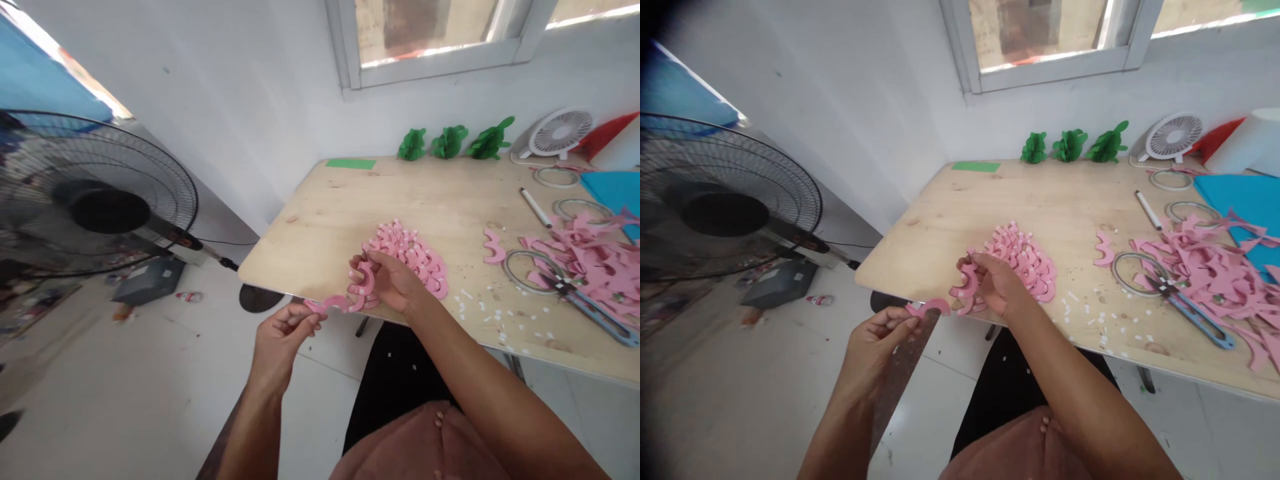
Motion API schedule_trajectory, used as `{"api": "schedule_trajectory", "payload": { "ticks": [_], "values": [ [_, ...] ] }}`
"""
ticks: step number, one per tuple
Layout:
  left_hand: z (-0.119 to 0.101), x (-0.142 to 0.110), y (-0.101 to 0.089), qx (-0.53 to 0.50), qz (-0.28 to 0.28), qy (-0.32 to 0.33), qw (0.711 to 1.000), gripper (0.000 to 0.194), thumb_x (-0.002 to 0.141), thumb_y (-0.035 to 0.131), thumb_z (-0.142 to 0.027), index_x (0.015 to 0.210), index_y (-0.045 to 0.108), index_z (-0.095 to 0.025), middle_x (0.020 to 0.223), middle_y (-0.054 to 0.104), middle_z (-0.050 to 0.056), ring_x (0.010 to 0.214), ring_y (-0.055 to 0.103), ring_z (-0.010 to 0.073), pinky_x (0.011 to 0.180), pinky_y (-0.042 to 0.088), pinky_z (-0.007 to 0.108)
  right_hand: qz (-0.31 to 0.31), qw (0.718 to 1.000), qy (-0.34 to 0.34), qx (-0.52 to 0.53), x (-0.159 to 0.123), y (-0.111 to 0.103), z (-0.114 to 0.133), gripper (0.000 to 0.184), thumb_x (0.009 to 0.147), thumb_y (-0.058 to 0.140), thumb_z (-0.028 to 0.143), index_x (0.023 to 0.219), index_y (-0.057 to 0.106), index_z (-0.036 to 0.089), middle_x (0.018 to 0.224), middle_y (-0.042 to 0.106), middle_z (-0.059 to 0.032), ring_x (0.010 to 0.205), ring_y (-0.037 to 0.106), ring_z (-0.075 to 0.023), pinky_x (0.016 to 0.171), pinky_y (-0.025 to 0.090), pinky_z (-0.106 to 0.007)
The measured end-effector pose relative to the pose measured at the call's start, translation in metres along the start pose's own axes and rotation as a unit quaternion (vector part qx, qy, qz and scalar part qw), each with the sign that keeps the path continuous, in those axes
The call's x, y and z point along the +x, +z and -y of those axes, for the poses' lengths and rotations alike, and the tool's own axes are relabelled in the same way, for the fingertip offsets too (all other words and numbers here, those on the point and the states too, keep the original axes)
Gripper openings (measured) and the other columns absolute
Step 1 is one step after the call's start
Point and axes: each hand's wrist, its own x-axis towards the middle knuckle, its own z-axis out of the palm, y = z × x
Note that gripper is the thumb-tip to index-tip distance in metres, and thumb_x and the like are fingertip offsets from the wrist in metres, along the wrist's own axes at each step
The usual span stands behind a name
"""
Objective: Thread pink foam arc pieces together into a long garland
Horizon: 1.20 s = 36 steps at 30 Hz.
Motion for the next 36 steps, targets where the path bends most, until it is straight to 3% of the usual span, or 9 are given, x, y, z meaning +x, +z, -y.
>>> {"api": "schedule_trajectory", "payload": {
  "ticks": [3, 7, 12, 14, 18, 23, 26, 30, 36],
  "values": [
    [-0.010, 0.005, 0.016, 0.040, 0.071, 0.021, 0.996, 0.013, 0.064, 0.072, -0.024, 0.067, 0.063, -0.015, 0.065, 0.065, 0.003, 0.057, 0.057, 0.0123, 0.055, 0.043, 0.023, 0.016, 0.999, -0.021, 0.032, -0.018, 0.002, 0.013, 0.007, 0.074, 0.067, 0.025, 0.071, 0.065, 0.019, 0.083, 0.066, -0.0025, 0.089, 0.059, -0.0169, 0.081, 0.047, -0.033],
    [-0.021, 0.009, 0.037, 0.098, 0.120, 0.068, 0.986, 0.011, 0.069, 0.068, -0.024, 0.068, 0.061, -0.016, 0.071, 0.066, 0.003, 0.067, 0.059, 0.0136, 0.062, 0.044, 0.024, -0.008, 0.994, -0.041, -0.101, -0.056, -0.003, 0.030, 0.005, 0.074, 0.068, 0.025, 0.078, 0.068, 0.022, 0.092, 0.068, -0.0036, 0.089, 0.061, -0.0184, 0.083, 0.046, -0.036],
    [-0.038, 0.007, 0.054, 0.149, 0.187, 0.090, 0.967, 0.009, 0.070, 0.065, -0.024, 0.069, 0.062, -0.016, 0.067, 0.063, 0.002, 0.065, 0.056, 0.0134, 0.061, 0.043, 0.025, -0.016, 0.938, -0.090, -0.335, -0.092, -0.009, 0.033, 0.010, 0.079, 0.062, 0.027, 0.078, 0.070, 0.020, 0.114, 0.061, -0.0049, 0.104, 0.057, -0.0209, 0.086, 0.046, -0.034],
    [-0.044, 0.006, 0.060, 0.148, 0.202, 0.088, 0.964, 0.008, 0.070, 0.065, -0.024, 0.069, 0.062, -0.017, 0.067, 0.063, 0.001, 0.065, 0.056, 0.0133, 0.061, 0.043, 0.024, -0.038, 0.918, -0.088, -0.386, -0.097, -0.008, 0.031, 0.012, 0.079, 0.062, 0.029, 0.078, 0.069, 0.020, 0.105, 0.063, -0.0050, 0.089, 0.062, -0.0192, 0.072, 0.051, -0.031],
    [-0.047, 0.003, 0.073, 0.101, 0.185, 0.074, 0.975, 0.008, 0.066, 0.068, -0.022, 0.066, 0.063, -0.016, 0.066, 0.065, 0.003, 0.063, 0.058, 0.0146, 0.059, 0.043, 0.024, -0.078, 0.900, -0.110, -0.415, -0.102, -0.010, 0.024, 0.013, 0.078, 0.062, 0.030, 0.075, 0.068, 0.019, 0.073, 0.064, -0.0015, 0.069, 0.062, -0.0169, 0.063, 0.051, -0.030],
    [-0.034, -0.008, 0.090, -0.073, 0.090, 0.001, 0.993, 0.030, 0.058, 0.074, -0.018, 0.087, 0.062, -0.017, 0.071, 0.067, 0.002, 0.067, 0.060, 0.0143, 0.063, 0.045, 0.024, -0.116, 0.910, -0.129, -0.377, -0.106, -0.019, 0.015, 0.017, 0.080, 0.059, 0.032, 0.079, 0.070, 0.019, 0.075, 0.067, -0.0034, 0.073, 0.062, -0.0185, 0.068, 0.049, -0.031],
    [-0.021, -0.015, 0.098, -0.136, 0.046, -0.045, 0.989, 0.026, 0.061, 0.073, -0.022, 0.083, 0.062, -0.015, 0.071, 0.066, 0.002, 0.065, 0.060, 0.0123, 0.061, 0.044, 0.023, -0.143, 0.909, -0.142, -0.364, -0.109, -0.022, 0.010, 0.015, 0.079, 0.061, 0.032, 0.075, 0.068, 0.019, 0.077, 0.067, -0.0031, 0.074, 0.061, -0.0181, 0.070, 0.047, -0.030],
    [-0.014, -0.021, 0.106, -0.180, 0.069, -0.104, 0.976, 0.023, 0.059, 0.075, -0.022, 0.078, 0.065, -0.013, 0.070, 0.065, 0.002, 0.068, 0.062, 0.0143, 0.062, 0.045, 0.024, -0.155, 0.903, -0.153, -0.369, -0.112, -0.021, 0.005, 0.012, 0.079, 0.061, 0.028, 0.074, 0.067, 0.019, 0.079, 0.066, -0.0030, 0.078, 0.060, -0.0184, 0.073, 0.046, -0.031],
    [-0.021, -0.025, 0.111, -0.200, 0.080, -0.076, 0.974, 0.017, 0.060, 0.073, -0.021, 0.075, 0.067, -0.014, 0.067, 0.066, 0.002, 0.064, 0.060, 0.0119, 0.068, 0.046, 0.025, -0.167, 0.898, -0.168, -0.370, -0.114, -0.024, 0.002, 0.012, 0.080, 0.059, 0.027, 0.077, 0.068, 0.019, 0.078, 0.065, -0.0025, 0.076, 0.060, -0.0176, 0.073, 0.045, -0.030]
  ]
}}
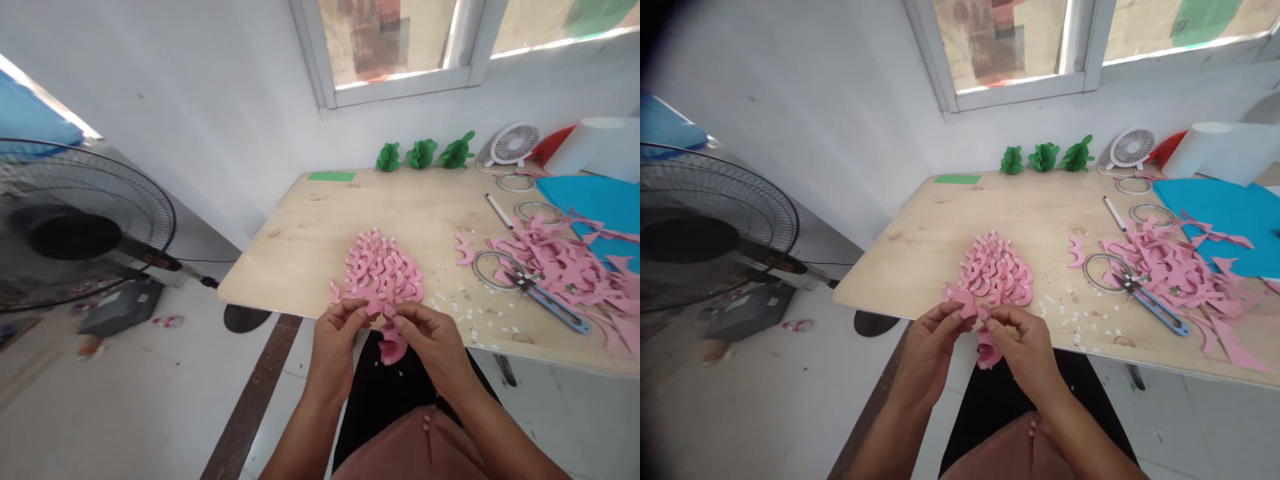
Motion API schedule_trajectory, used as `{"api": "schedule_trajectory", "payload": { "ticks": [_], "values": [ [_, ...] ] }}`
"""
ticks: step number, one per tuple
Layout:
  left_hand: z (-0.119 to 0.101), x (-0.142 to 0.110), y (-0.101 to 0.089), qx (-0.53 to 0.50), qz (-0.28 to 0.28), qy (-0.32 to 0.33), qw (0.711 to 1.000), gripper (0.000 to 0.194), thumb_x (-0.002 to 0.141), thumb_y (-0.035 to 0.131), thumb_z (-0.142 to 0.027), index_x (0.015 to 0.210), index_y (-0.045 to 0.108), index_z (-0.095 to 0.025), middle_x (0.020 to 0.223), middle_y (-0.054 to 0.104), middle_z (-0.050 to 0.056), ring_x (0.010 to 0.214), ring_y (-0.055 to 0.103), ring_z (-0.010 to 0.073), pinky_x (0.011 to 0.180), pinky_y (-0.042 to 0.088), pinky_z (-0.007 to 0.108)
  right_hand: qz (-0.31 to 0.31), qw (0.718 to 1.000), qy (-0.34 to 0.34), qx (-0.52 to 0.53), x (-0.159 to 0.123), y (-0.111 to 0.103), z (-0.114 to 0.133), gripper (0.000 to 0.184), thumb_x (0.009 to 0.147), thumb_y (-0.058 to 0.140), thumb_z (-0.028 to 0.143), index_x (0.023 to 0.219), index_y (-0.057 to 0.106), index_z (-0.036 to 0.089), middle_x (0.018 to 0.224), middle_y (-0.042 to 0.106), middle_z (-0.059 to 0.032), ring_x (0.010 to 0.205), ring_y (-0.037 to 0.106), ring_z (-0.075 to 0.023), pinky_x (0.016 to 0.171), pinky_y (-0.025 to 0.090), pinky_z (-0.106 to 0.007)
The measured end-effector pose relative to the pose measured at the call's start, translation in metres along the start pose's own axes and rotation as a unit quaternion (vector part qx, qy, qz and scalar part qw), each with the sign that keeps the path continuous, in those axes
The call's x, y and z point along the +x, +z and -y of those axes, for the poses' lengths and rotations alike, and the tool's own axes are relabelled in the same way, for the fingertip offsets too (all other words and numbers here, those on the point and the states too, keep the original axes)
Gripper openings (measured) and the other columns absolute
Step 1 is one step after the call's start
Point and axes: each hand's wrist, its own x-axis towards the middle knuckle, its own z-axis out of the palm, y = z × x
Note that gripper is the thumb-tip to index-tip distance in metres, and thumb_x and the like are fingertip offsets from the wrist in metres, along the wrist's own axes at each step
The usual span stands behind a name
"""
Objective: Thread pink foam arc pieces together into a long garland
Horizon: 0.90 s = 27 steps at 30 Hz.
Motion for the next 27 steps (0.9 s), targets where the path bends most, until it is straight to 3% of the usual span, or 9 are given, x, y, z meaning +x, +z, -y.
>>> {"api": "schedule_trajectory", "payload": {
  "ticks": [6, 12, 21, 27],
  "values": [
    [-0.002, -0.001, 0.005, 0.015, -0.016, 0.026, 0.999, 0.026, 0.063, 0.073, -0.026, 0.086, 0.068, -0.014, 0.078, 0.067, 0.004, 0.070, 0.061, 0.0132, 0.071, 0.046, 0.026, -0.021, 1.000, -0.004, -0.017, -0.002, -0.003, -0.004, 0.013, 0.080, 0.059, 0.029, 0.079, 0.068, 0.020, 0.078, 0.066, -0.0031, 0.076, 0.060, -0.0192, 0.072, 0.046, -0.031],
    [0.003, 0.007, 0.018, -0.013, -0.038, 0.060, 0.997, 0.024, 0.060, 0.074, -0.019, 0.080, 0.063, -0.013, 0.067, 0.062, 0.000, 0.063, 0.056, 0.0096, 0.065, 0.045, 0.023, -0.035, 0.998, -0.025, -0.053, -0.005, -0.003, 0.000, 0.013, 0.080, 0.058, 0.029, 0.077, 0.067, 0.020, 0.080, 0.065, -0.0039, 0.078, 0.060, -0.0195, 0.074, 0.045, -0.032],
    [0.006, 0.007, 0.027, -0.129, -0.043, 0.028, 0.990, 0.028, 0.058, 0.075, -0.014, 0.081, 0.060, -0.017, 0.069, 0.062, -0.003, 0.062, 0.057, 0.0077, 0.066, 0.045, 0.021, -0.051, 0.995, -0.039, -0.081, -0.005, -0.001, -0.002, 0.012, 0.081, 0.055, 0.025, 0.074, 0.063, 0.021, 0.075, 0.061, -0.0018, 0.073, 0.058, -0.0175, 0.069, 0.045, -0.029],
    [0.006, 0.001, 0.027, -0.112, -0.015, 0.028, 0.993, 0.016, 0.061, 0.069, -0.016, 0.075, 0.062, -0.016, 0.070, 0.063, 0.000, 0.066, 0.058, 0.0106, 0.070, 0.046, 0.024, -0.065, 0.994, -0.034, -0.076, -0.006, -0.002, -0.005, 0.011, 0.080, 0.055, 0.026, 0.075, 0.064, 0.021, 0.077, 0.062, -0.0022, 0.074, 0.059, -0.0180, 0.070, 0.046, -0.029]
  ]
}}
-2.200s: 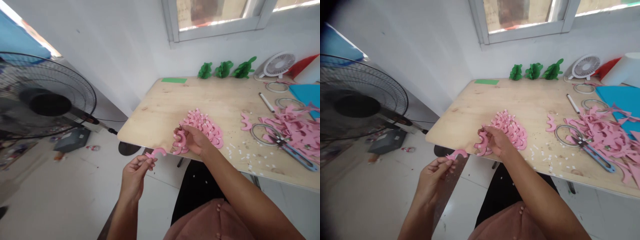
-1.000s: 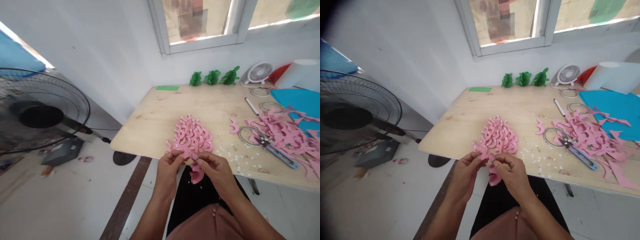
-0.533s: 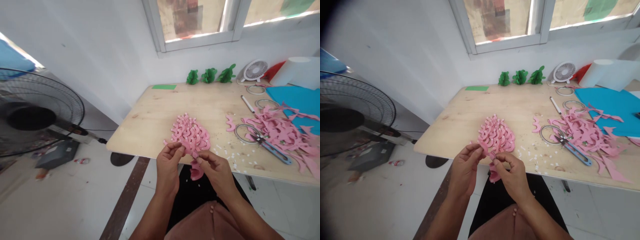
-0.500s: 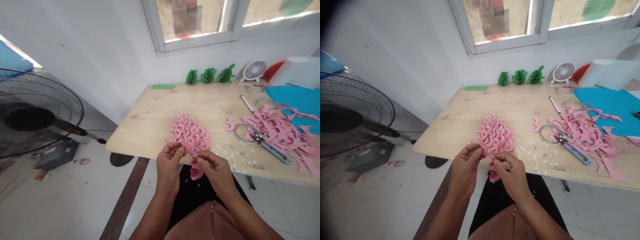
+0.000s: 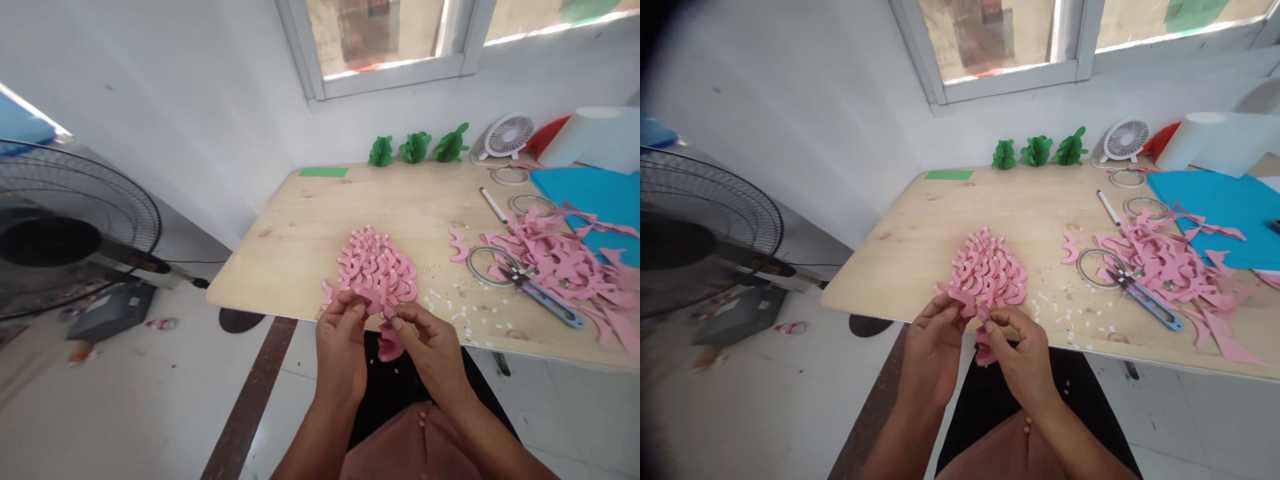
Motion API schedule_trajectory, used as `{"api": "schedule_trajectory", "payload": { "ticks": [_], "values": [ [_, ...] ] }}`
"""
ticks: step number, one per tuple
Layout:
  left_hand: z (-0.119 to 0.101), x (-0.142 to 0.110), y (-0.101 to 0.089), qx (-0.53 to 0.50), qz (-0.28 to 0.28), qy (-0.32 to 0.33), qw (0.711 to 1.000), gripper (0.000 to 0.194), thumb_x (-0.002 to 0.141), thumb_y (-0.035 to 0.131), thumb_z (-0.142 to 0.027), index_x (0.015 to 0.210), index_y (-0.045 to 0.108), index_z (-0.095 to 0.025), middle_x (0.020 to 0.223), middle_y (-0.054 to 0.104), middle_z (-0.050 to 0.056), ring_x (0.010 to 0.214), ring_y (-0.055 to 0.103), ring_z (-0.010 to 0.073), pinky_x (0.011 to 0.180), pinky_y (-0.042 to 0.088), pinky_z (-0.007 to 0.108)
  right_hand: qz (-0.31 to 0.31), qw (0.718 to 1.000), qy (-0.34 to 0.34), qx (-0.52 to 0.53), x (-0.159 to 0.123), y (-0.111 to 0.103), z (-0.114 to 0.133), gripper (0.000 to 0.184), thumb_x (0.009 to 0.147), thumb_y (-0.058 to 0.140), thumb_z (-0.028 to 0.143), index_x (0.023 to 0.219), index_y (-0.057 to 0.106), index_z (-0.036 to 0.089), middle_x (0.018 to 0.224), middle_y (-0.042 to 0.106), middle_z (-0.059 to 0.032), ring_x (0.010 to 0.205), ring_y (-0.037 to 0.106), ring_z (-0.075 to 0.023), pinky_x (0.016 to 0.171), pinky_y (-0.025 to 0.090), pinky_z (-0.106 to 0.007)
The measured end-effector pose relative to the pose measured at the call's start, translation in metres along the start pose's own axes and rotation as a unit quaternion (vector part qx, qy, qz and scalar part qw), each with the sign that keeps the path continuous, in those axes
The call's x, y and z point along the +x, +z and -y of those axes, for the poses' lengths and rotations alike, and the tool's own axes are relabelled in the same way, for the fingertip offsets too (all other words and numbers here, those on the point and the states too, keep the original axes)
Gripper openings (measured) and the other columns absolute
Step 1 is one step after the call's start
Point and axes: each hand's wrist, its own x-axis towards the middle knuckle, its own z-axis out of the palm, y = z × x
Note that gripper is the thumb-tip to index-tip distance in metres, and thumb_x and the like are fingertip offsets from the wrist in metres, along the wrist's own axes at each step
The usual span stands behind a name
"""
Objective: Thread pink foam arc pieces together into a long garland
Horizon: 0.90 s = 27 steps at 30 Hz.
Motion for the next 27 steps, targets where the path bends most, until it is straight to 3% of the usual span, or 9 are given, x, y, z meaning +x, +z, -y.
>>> {"api": "schedule_trajectory", "payload": {
  "ticks": [8, 12, 15, 20, 24, 27],
  "values": [
    [0.006, 0.004, 0.002, 0.030, -0.058, 0.021, 0.998, 0.018, 0.061, 0.072, -0.019, 0.073, 0.059, -0.015, 0.069, 0.062, -0.001, 0.062, 0.057, 0.0089, 0.065, 0.047, 0.022, 0.020, 1.000, 0.003, 0.021, -0.003, -0.001, 0.003, 0.013, 0.081, 0.056, 0.027, 0.076, 0.066, 0.021, 0.078, 0.063, -0.0027, 0.075, 0.059, -0.0185, 0.068, 0.047, -0.030],
    [-0.010, 0.009, -0.004, 0.014, -0.058, 0.058, 0.997, 0.017, 0.062, 0.071, -0.018, 0.072, 0.058, -0.016, 0.072, 0.062, -0.001, 0.065, 0.058, 0.0090, 0.066, 0.047, 0.022, 0.013, 0.999, 0.020, 0.041, -0.004, -0.006, 0.003, 0.012, 0.079, 0.059, 0.029, 0.078, 0.068, 0.021, 0.085, 0.066, -0.0037, 0.083, 0.060, -0.0203, 0.076, 0.046, -0.032],
    [-0.029, 0.004, -0.012, 0.075, -0.007, 0.053, 0.996, 0.015, 0.061, 0.071, -0.020, 0.070, 0.060, -0.017, 0.065, 0.059, -0.001, 0.060, 0.055, 0.0111, 0.061, 0.048, 0.025, -0.002, 0.997, 0.045, 0.068, -0.002, -0.009, 0.000, 0.013, 0.079, 0.060, 0.031, 0.078, 0.069, 0.022, 0.082, 0.066, -0.0032, 0.080, 0.060, -0.0193, 0.075, 0.046, -0.031],
    [-0.034, -0.019, -0.021, 0.198, 0.131, -0.078, 0.968, 0.009, 0.064, 0.070, -0.024, 0.067, 0.067, -0.016, 0.056, 0.063, 0.003, 0.050, 0.053, 0.0122, 0.050, 0.043, 0.024, 0.010, 0.992, 0.080, 0.092, -0.002, -0.012, -0.002, 0.013, 0.078, 0.063, 0.034, 0.079, 0.070, 0.022, 0.078, 0.066, -0.0020, 0.075, 0.059, -0.0172, 0.070, 0.046, -0.028],
    [-0.015, -0.032, -0.018, 0.261, 0.154, -0.067, 0.951, 0.009, 0.069, 0.067, -0.024, 0.068, 0.070, -0.016, 0.062, 0.066, 0.005, 0.058, 0.058, 0.0150, 0.057, 0.046, 0.025, 0.033, 0.993, 0.087, 0.075, -0.006, -0.012, 0.002, 0.013, 0.077, 0.064, 0.032, 0.079, 0.070, 0.020, 0.076, 0.065, -0.0020, 0.072, 0.059, -0.0163, 0.067, 0.046, -0.027],
    [-0.007, -0.034, -0.015, 0.348, 0.154, -0.002, 0.925, 0.012, 0.072, 0.063, -0.023, 0.075, 0.072, -0.017, 0.071, 0.068, 0.005, 0.068, 0.060, 0.0169, 0.066, 0.047, 0.027, 0.036, 0.994, 0.080, 0.068, -0.009, -0.013, 0.005, 0.012, 0.078, 0.063, 0.030, 0.078, 0.069, 0.020, 0.077, 0.064, -0.0014, 0.072, 0.058, -0.0154, 0.067, 0.046, -0.026]
  ]
}}
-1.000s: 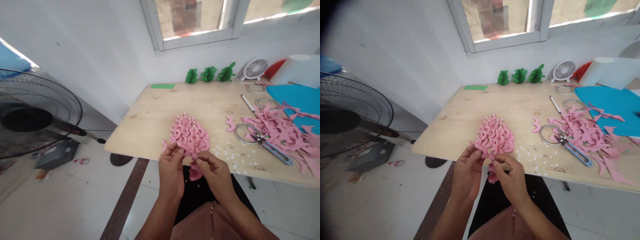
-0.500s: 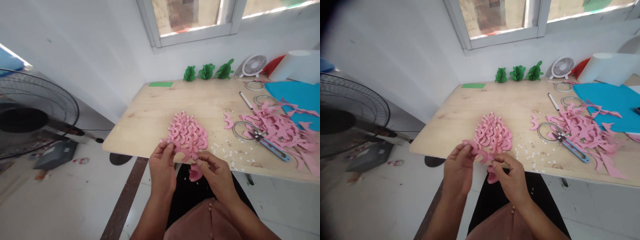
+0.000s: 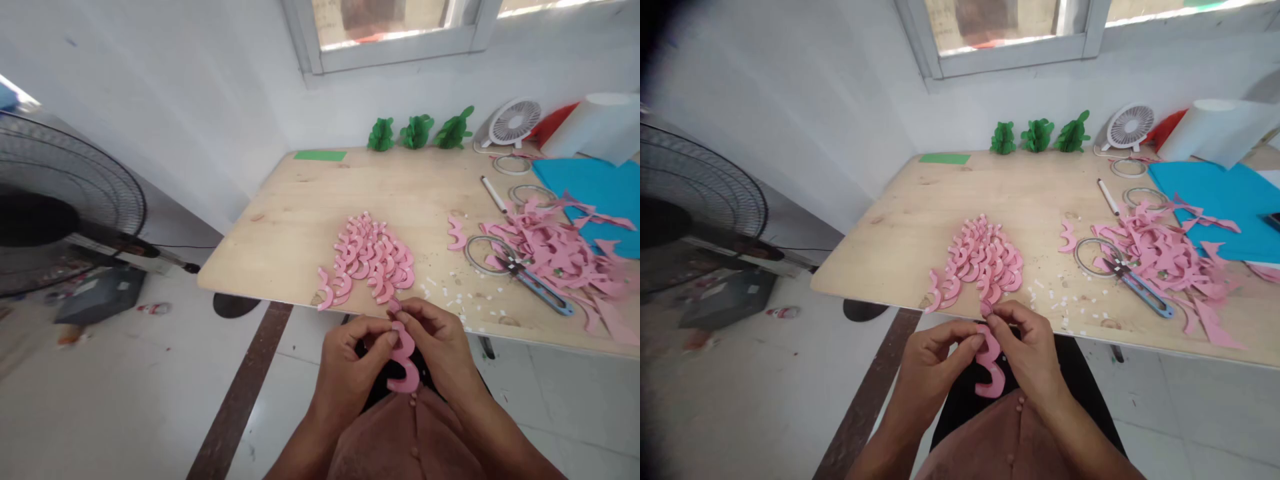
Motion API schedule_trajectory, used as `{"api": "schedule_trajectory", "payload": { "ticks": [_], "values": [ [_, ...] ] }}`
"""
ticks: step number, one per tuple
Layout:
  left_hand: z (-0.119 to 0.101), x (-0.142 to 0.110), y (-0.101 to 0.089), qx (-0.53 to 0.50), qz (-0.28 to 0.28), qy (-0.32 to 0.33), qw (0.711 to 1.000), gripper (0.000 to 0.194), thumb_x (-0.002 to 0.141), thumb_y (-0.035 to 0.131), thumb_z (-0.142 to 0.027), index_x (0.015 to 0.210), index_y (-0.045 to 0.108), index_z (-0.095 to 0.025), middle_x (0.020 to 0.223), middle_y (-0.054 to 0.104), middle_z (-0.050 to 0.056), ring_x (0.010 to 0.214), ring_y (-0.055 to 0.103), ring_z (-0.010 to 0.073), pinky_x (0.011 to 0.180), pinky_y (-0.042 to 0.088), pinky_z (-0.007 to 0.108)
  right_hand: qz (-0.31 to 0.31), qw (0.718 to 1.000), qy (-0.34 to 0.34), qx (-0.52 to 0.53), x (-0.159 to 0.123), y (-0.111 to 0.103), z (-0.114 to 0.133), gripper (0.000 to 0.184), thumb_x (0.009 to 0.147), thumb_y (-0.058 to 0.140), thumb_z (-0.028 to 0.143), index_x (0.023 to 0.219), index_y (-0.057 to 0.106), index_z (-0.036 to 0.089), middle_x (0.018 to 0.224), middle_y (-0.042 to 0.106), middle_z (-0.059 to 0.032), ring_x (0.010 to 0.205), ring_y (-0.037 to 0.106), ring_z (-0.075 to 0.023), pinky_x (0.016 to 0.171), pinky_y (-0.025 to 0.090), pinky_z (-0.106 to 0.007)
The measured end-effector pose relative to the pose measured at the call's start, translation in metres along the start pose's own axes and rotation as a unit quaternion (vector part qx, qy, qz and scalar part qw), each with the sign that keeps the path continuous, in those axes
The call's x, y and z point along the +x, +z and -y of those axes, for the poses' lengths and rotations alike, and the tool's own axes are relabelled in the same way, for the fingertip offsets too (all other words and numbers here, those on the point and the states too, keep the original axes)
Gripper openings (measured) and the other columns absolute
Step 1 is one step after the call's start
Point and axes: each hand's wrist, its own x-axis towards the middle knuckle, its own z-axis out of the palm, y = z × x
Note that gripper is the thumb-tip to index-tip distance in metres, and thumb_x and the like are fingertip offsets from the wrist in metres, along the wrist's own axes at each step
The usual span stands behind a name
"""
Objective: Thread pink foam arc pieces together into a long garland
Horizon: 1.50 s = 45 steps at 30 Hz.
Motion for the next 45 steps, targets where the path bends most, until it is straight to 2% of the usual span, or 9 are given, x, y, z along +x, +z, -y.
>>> {"api": "schedule_trajectory", "payload": {
  "ticks": [4, 10, 14, 21, 29, 38, 45],
  "values": [
    [-0.003, 0.002, 0.001, 0.061, -0.036, 0.024, 0.997, 0.011, 0.072, 0.061, -0.021, 0.073, 0.071, -0.016, 0.069, 0.067, 0.003, 0.065, 0.057, 0.0147, 0.064, 0.045, 0.026, 0.017, 1.000, 0.004, 0.017, -0.002, -0.001, 0.002, 0.013, 0.079, 0.061, 0.028, 0.084, 0.070, 0.020, 0.078, 0.064, -0.0011, 0.074, 0.058, -0.0150, 0.068, 0.046, -0.025],
    [-0.005, 0.005, 0.002, 0.052, -0.069, 0.020, 0.996, 0.007, 0.070, 0.062, -0.020, 0.065, 0.065, -0.016, 0.062, 0.064, 0.001, 0.061, 0.055, 0.0125, 0.061, 0.044, 0.023, 0.025, 0.999, 0.006, 0.027, -0.004, -0.001, 0.003, 0.012, 0.080, 0.062, 0.026, 0.086, 0.071, 0.022, 0.081, 0.066, -0.0012, 0.076, 0.059, -0.0149, 0.070, 0.046, -0.025],
    [-0.002, 0.008, 0.005, 0.019, -0.067, 0.014, 0.997, 0.006, 0.069, 0.064, -0.019, 0.065, 0.065, -0.015, 0.063, 0.063, 0.001, 0.062, 0.055, 0.0119, 0.061, 0.045, 0.023, 0.038, 0.998, 0.021, 0.045, -0.005, -0.001, 0.008, 0.013, 0.079, 0.062, 0.027, 0.087, 0.072, 0.023, 0.077, 0.064, -0.0002, 0.074, 0.059, -0.0145, 0.067, 0.048, -0.024],
    [0.002, 0.010, 0.010, -0.070, -0.057, -0.021, 0.996, 0.008, 0.069, 0.066, -0.022, 0.068, 0.064, -0.014, 0.061, 0.061, 0.001, 0.055, 0.053, 0.0113, 0.049, 0.046, 0.022, 0.036, 0.998, 0.018, 0.051, -0.005, -0.002, 0.007, 0.012, 0.080, 0.062, 0.028, 0.087, 0.072, 0.024, 0.072, 0.063, 0.0005, 0.073, 0.058, -0.0143, 0.064, 0.047, -0.022],
    [0.001, 0.012, 0.008, -0.067, -0.052, -0.024, 0.996, 0.010, 0.069, 0.066, -0.021, 0.063, 0.063, -0.013, 0.059, 0.062, 0.002, 0.055, 0.053, 0.0108, 0.054, 0.045, 0.022, 0.039, 0.998, 0.013, 0.040, -0.005, -0.003, 0.002, 0.012, 0.080, 0.063, 0.028, 0.087, 0.072, 0.025, 0.073, 0.063, 0.0011, 0.071, 0.057, -0.0130, 0.066, 0.044, -0.022],
    [-0.002, 0.013, 0.005, -0.120, -0.021, -0.074, 0.990, 0.013, 0.065, 0.067, -0.023, 0.063, 0.061, -0.012, 0.055, 0.059, 0.000, 0.046, 0.051, 0.0095, 0.044, 0.042, 0.021, 0.052, 0.998, 0.018, 0.020, -0.005, -0.005, 0.004, 0.012, 0.079, 0.063, 0.031, 0.078, 0.071, 0.022, 0.072, 0.063, 0.0004, 0.073, 0.056, -0.0142, 0.068, 0.044, -0.023],
    [-0.001, 0.014, 0.004, -0.149, -0.005, -0.082, 0.985, 0.017, 0.064, 0.069, -0.024, 0.059, 0.058, -0.012, 0.053, 0.056, -0.001, 0.045, 0.050, 0.0085, 0.044, 0.042, 0.021, 0.072, 0.997, 0.018, 0.019, -0.005, -0.007, 0.004, 0.013, 0.079, 0.063, 0.031, 0.077, 0.069, 0.020, 0.074, 0.064, -0.0010, 0.075, 0.058, -0.0159, 0.070, 0.045, -0.025]
  ]
}}
